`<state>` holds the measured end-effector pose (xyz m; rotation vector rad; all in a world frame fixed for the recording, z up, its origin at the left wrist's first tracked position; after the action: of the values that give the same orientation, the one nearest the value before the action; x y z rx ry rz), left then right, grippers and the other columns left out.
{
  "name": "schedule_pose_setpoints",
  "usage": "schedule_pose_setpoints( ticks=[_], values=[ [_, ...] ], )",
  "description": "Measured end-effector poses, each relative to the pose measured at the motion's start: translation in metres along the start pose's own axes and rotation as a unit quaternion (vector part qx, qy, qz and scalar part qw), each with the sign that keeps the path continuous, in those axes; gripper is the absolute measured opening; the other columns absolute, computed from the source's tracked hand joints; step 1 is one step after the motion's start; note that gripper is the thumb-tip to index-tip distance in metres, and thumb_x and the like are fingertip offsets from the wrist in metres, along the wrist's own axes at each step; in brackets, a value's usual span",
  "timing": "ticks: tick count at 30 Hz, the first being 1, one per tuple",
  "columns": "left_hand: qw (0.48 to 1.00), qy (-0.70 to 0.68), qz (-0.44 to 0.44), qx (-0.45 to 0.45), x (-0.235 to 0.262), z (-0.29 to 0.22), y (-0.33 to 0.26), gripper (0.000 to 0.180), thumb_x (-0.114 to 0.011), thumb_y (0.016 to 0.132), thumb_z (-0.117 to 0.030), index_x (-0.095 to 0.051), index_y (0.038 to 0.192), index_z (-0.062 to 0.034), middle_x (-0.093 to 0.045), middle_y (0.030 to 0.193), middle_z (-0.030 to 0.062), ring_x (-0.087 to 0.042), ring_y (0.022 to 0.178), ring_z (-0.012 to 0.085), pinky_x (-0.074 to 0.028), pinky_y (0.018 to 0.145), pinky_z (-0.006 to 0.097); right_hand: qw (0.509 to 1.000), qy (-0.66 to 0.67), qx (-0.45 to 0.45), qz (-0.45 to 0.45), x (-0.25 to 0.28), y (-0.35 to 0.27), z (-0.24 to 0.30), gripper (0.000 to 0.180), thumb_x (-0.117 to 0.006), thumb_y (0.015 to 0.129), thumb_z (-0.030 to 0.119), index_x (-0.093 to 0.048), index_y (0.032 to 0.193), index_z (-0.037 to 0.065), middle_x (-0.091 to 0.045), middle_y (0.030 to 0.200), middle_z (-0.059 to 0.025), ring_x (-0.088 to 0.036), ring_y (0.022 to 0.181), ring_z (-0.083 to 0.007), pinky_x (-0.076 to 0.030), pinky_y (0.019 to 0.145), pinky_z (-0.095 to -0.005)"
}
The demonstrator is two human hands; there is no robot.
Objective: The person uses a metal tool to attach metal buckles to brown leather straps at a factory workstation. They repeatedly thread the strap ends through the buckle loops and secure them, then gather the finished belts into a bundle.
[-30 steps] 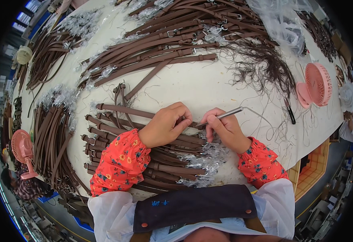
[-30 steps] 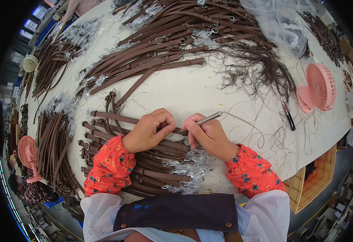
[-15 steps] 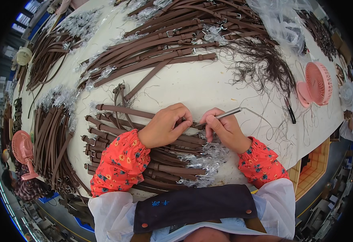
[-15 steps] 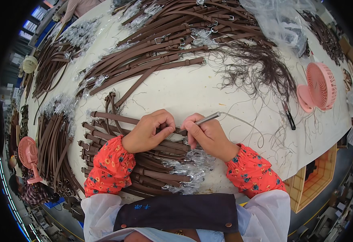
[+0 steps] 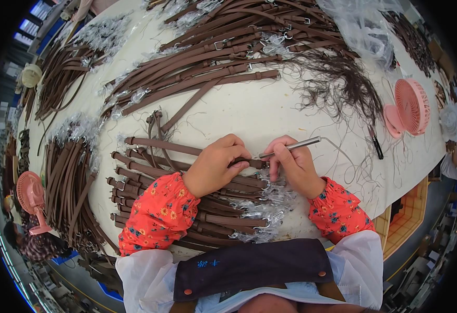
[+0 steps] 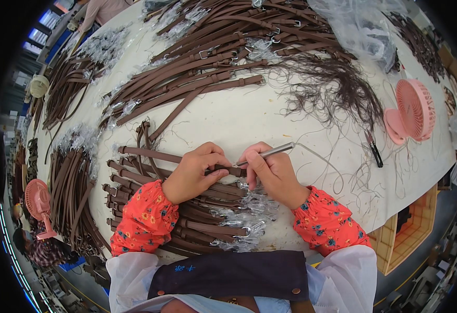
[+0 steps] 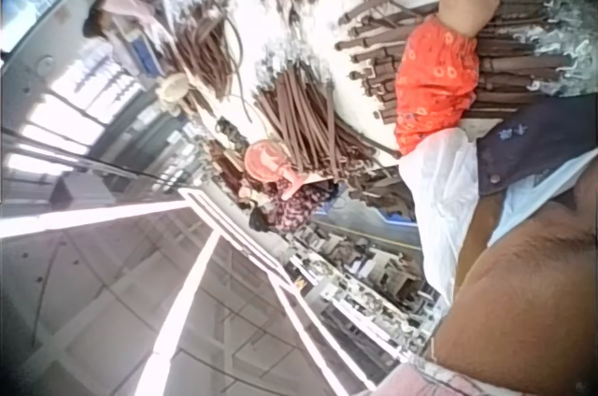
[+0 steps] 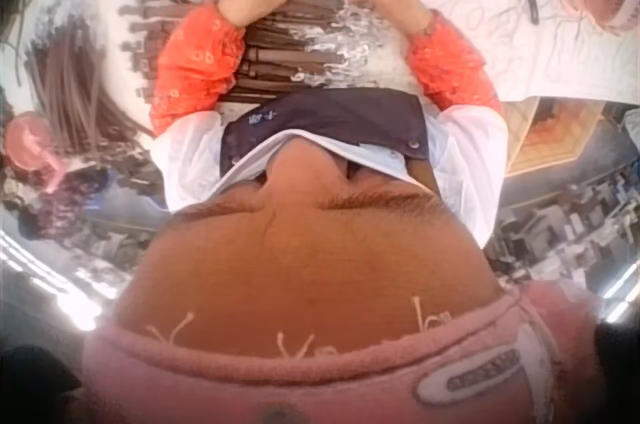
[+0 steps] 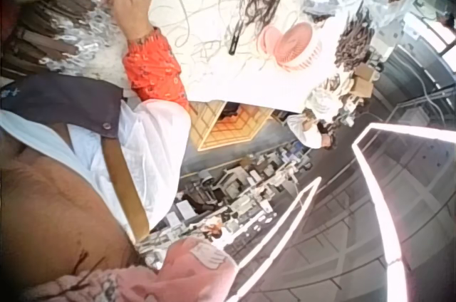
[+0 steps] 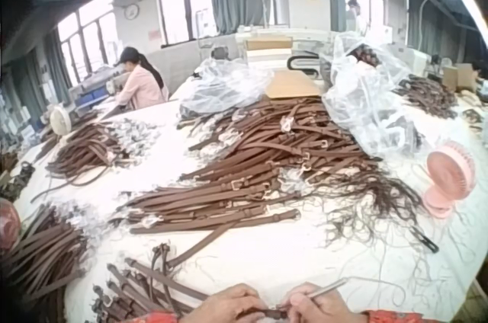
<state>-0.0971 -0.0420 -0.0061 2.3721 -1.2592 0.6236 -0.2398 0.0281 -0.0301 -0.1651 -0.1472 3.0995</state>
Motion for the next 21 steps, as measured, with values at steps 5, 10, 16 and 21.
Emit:
schedule_pose_setpoints(
  ticks=[5,10,16,21],
  values=[
    [1.0,0.016,0.004,-0.008,-0.002,0.001,0.001,0.012,-0.068,0.084,0.0,-0.066,0.095,-0.0022,-0.06,0.091,0.0108,-0.061,0.083,0.0273,-0.05,0.071,0.036,1.0,-0.013,0.01,0.016,-0.002,0.001,0.002,0.032,-0.044,0.107,0.028,-0.06,0.101,0.0,-0.06,0.064,-0.0019,-0.056,0.055,-0.0073,-0.045,0.054,-0.0222],
    [0.995,0.089,-0.021,-0.046,-0.003,-0.01,0.005,0.009,-0.064,0.083,0.002,-0.059,0.089,-0.002,-0.059,0.089,0.0127,-0.06,0.084,0.0339,-0.048,0.073,0.04,0.999,-0.017,-0.019,0.032,-0.003,-0.001,-0.002,0.031,-0.045,0.107,0.026,-0.06,0.101,0.0,-0.06,0.065,-0.0012,-0.057,0.056,-0.0073,-0.045,0.054,-0.0226],
    [0.998,0.066,-0.005,-0.017,-0.002,-0.002,0.004,0.01,-0.065,0.083,-0.001,-0.057,0.09,-0.0023,-0.059,0.09,0.0127,-0.059,0.085,0.0338,-0.048,0.074,0.04,0.998,-0.024,-0.02,0.06,-0.007,0.0,0.001,0.029,-0.045,0.107,0.025,-0.06,0.103,0.001,-0.06,0.066,-0.001,-0.057,0.056,-0.0076,-0.045,0.053,-0.0227],
    [0.998,0.067,0.003,-0.014,-0.002,-0.003,0.005,0.01,-0.065,0.084,-0.003,-0.057,0.091,-0.0027,-0.059,0.091,0.0125,-0.059,0.085,0.0336,-0.047,0.074,0.04,0.998,-0.019,-0.022,0.064,-0.009,0.0,0.0,0.028,-0.045,0.107,0.025,-0.06,0.104,0.001,-0.06,0.067,-0.0009,-0.057,0.057,-0.0072,-0.046,0.053,-0.0223]
  ],
)
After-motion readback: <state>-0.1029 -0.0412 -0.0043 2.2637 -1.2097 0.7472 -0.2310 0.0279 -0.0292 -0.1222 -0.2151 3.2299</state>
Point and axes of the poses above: each hand's wrist, its own y-axis towards the middle knuckle, its own x-axis out of the back of the hand, z = x × y, the point moved 8 cm from there along y, towards the middle knuckle
